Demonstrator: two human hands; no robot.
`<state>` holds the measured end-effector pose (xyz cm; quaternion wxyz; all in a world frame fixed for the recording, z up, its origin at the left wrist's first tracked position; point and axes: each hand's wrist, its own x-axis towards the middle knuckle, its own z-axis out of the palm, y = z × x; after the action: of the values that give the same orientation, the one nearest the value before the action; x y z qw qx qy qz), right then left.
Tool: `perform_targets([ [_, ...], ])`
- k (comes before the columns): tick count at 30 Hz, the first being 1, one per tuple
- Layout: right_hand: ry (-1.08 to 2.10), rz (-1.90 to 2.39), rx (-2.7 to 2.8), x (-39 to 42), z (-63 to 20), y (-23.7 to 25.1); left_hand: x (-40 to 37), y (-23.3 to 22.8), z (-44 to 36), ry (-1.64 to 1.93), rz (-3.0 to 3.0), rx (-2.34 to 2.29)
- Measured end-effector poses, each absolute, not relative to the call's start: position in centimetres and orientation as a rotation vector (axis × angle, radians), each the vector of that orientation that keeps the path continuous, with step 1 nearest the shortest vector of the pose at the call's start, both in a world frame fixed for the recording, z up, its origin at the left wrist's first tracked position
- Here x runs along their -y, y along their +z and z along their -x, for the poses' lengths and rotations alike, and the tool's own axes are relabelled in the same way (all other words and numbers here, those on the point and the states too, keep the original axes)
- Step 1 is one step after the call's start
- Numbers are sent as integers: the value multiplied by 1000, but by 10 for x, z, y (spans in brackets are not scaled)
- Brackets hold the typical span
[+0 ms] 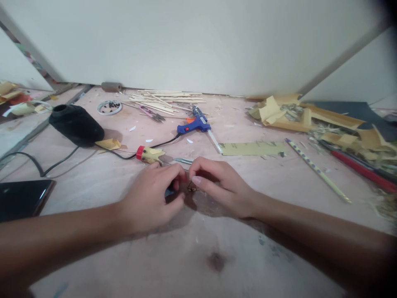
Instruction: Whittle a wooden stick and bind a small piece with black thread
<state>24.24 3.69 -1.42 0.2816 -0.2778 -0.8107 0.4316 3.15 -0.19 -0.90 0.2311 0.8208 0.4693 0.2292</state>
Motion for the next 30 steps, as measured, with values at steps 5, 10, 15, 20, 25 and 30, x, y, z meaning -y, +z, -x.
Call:
perform_targets([
  [5, 1096, 807, 2188, -38, -242, -14, 0, -10, -32, 593, -2227, -1258],
  [10, 923, 792, 2240, -37, -241, -18, -2, -12, -31, 600, -2179, -1226],
  [15, 589, 770, 2433, -40, -247, -7, -3, -14, -31, 579, -2188, -1262],
  [20, 303, 671, 2926, -45, -251, 13, -4, -14, -31, 539, -2203, -1289],
  [25, 101, 593, 2967, -43, -250, 10, -5, -16, -32, 553, -2237, -1302],
  [30, -42, 527, 2947, -41, -249, 2, -4, -16, -31, 553, -2261, -1310],
])
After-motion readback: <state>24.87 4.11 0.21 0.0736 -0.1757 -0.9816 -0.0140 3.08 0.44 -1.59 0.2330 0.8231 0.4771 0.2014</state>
